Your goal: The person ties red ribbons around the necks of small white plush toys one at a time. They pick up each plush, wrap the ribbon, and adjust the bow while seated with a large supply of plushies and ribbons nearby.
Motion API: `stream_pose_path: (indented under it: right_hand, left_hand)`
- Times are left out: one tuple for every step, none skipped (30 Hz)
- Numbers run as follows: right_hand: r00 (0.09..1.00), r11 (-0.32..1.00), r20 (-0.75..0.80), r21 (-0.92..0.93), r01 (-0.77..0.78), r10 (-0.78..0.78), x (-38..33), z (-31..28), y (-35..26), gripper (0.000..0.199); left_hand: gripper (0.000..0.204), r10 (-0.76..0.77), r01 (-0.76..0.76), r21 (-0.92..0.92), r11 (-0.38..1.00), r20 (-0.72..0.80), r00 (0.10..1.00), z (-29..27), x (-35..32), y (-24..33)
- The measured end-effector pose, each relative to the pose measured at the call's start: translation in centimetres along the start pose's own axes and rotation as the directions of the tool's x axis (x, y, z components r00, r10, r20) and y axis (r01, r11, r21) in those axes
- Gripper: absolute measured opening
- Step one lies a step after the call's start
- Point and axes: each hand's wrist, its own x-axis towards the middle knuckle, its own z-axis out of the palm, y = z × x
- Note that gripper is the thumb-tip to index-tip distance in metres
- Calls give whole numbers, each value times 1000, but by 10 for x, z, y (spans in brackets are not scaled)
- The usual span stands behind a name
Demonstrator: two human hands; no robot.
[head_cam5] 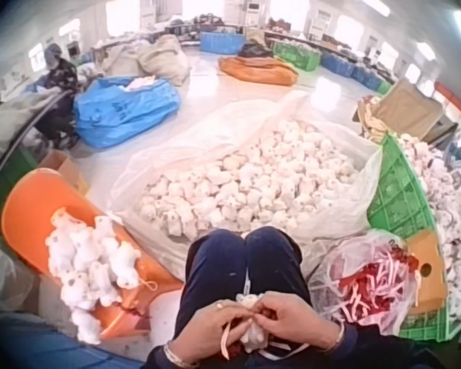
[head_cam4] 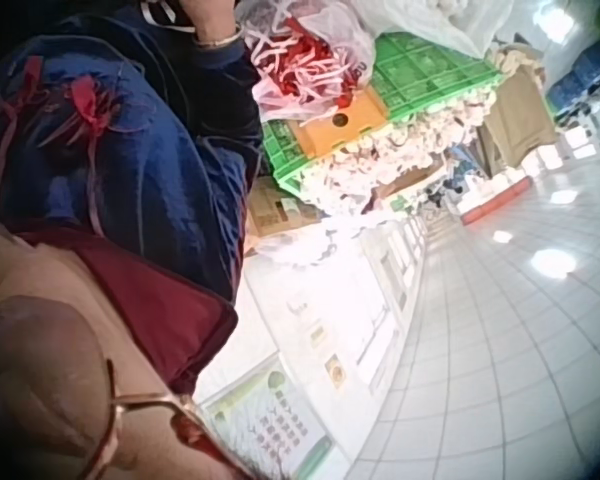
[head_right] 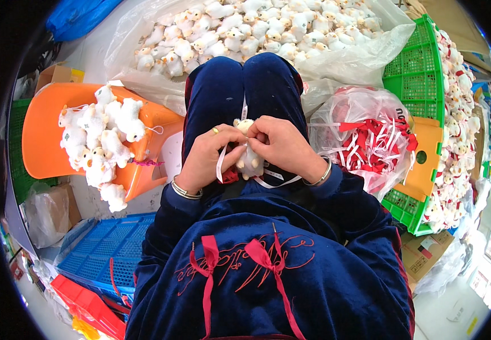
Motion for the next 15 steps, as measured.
stream_pose_path:
  right_hand:
    - [1000,1000,0,-5,9,-9,0,0,1,11]
    - [1000,1000,3,1,-6,6,0,0,1,11]
    - [1000,1000,6,7,-22,21,-1,1,2,11]
    - [999,999,9,12,-37,37,-1,1,2,11]
    - [999,999,14,13,-30,30,-1,1,2,11]
    - [1000,1000,19,15,-24,23,-1,1,1,11]
    - [1000,1000,24,16,-17,16,-1,0,0,11]
    - [1000,1000,18,20,17,-17,-1,0,1,10]
    - [999,998,12,25,51,-51,-1,0,1,10]
    - [996,996,7,29,85,-85,-2,0,3,10]
    - [993,993,-1,34,117,-117,-1,-1,6,9]
    - [989,988,-9,39,148,-148,-1,-2,12,9]
    - [984,983,-17,43,179,-179,-1,-3,15,10]
    - [997,987,-11,136,82,-82,-1,-2,13,11]
    - [1000,974,3,227,-16,16,0,-1,10,13]
  left_hand:
    - [12,-25,25,-6,1000,3,1000,1,0,-1]
    - [12,-33,34,23,999,-12,999,3,0,-3]
    - [12,-41,43,52,998,-28,999,7,-1,-5]
    - [12,-49,52,81,995,-44,998,10,-1,-6]
    - [13,-26,34,95,995,-85,996,13,1,-2]
    - [14,-22,35,120,992,-113,993,16,1,-1]
    - [14,-16,37,145,989,-140,990,19,1,-2]
    - [14,-11,39,169,985,-168,986,22,0,-3]
    - [14,16,21,193,981,-188,982,25,-1,-6]
    - [14,19,22,209,978,-191,981,26,-3,-8]
    - [14,23,22,225,974,-194,981,27,-4,-9]
    - [14,27,22,241,970,-196,980,28,-5,-9]
    - [14,31,20,244,969,-204,978,28,-5,-9]
    - [15,35,19,250,968,-210,977,29,-5,-9]
    - [15,40,17,255,967,-215,976,29,-4,-9]
